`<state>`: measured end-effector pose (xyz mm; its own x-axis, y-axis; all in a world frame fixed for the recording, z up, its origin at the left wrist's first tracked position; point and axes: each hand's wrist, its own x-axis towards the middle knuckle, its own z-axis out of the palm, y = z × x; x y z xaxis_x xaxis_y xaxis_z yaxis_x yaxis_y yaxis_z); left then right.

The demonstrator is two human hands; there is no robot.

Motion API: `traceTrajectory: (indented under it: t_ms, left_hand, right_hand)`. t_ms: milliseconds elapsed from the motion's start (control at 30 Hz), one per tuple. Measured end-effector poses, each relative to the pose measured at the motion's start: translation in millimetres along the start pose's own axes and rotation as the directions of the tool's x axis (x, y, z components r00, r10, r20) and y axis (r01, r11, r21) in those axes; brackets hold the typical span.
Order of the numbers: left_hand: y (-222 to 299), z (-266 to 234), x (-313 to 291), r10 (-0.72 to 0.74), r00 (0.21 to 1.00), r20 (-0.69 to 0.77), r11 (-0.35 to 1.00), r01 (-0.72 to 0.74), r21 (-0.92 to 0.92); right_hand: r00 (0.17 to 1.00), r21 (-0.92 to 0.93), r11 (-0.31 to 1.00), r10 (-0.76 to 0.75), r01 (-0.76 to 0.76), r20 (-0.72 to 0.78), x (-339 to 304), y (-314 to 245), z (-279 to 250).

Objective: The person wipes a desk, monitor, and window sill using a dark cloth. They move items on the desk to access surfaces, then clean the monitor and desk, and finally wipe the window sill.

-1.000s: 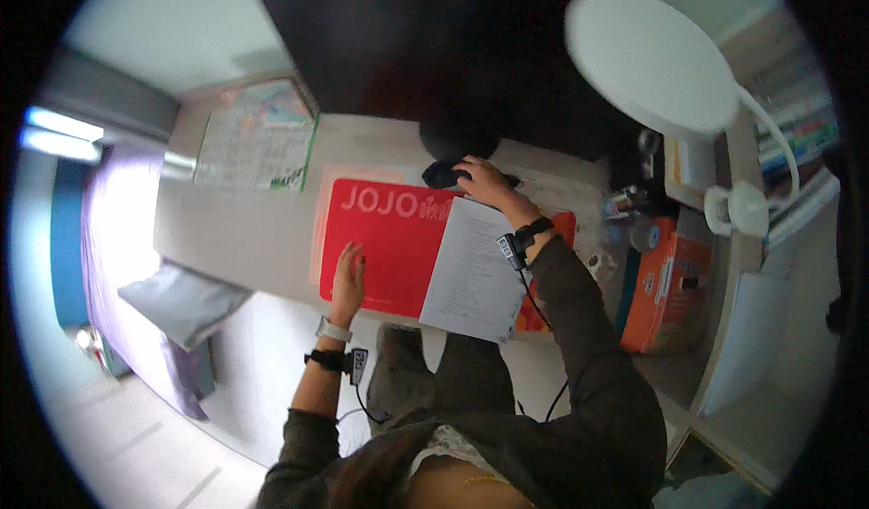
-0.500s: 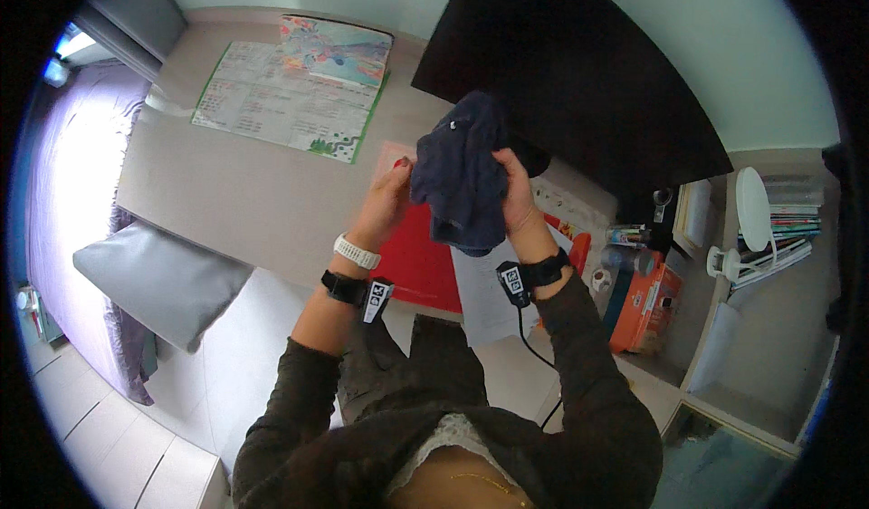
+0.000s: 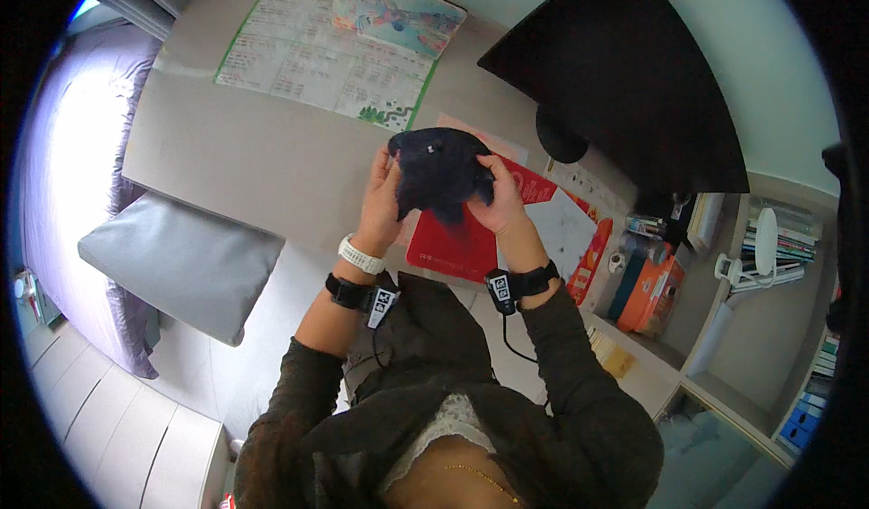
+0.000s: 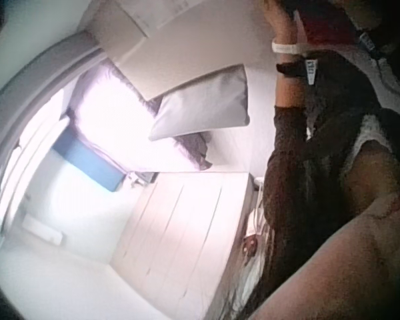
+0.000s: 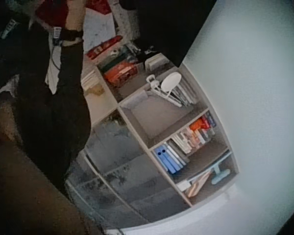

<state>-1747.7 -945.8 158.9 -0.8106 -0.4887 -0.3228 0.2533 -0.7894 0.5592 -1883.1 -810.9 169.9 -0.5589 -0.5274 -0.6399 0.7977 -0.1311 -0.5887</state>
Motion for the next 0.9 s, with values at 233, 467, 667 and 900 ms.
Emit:
traceTrajectory:
  t_ms: [233,467,667,900]
  left_hand:
    - [29.0,-43.0,-0.7,0.027,0.997,0.073,0.836,-0.063,0.544]
    - [43.2,-71.0,20.3,-0.313,0.949,0.048,0.174,0.008,0.985]
    - [-19.1,-78.4,25.6,-0.323,0.941,-0.097,0.936,0.333,0.115]
    - [-28.2,-43.3,4.2,-0.304,0.937,-0.172,0.949,0.314,0.03]
  right_hand:
    - [0.994,-0.175,0.979,0.096,-0.105,-0.059,6.3,-45.5,-5.6]
    - [0.995,-0.425,0.901,0.095,-0.091,-0.012,41.3,-76.3,-30.3]
    - [0.941,-0.904,0.326,-0.281,0.277,0.187,16.0,-33.5,12.7]
    - [0.728,-0.749,-0.081,-0.186,0.658,0.66,-19.4,25.3,-10.6]
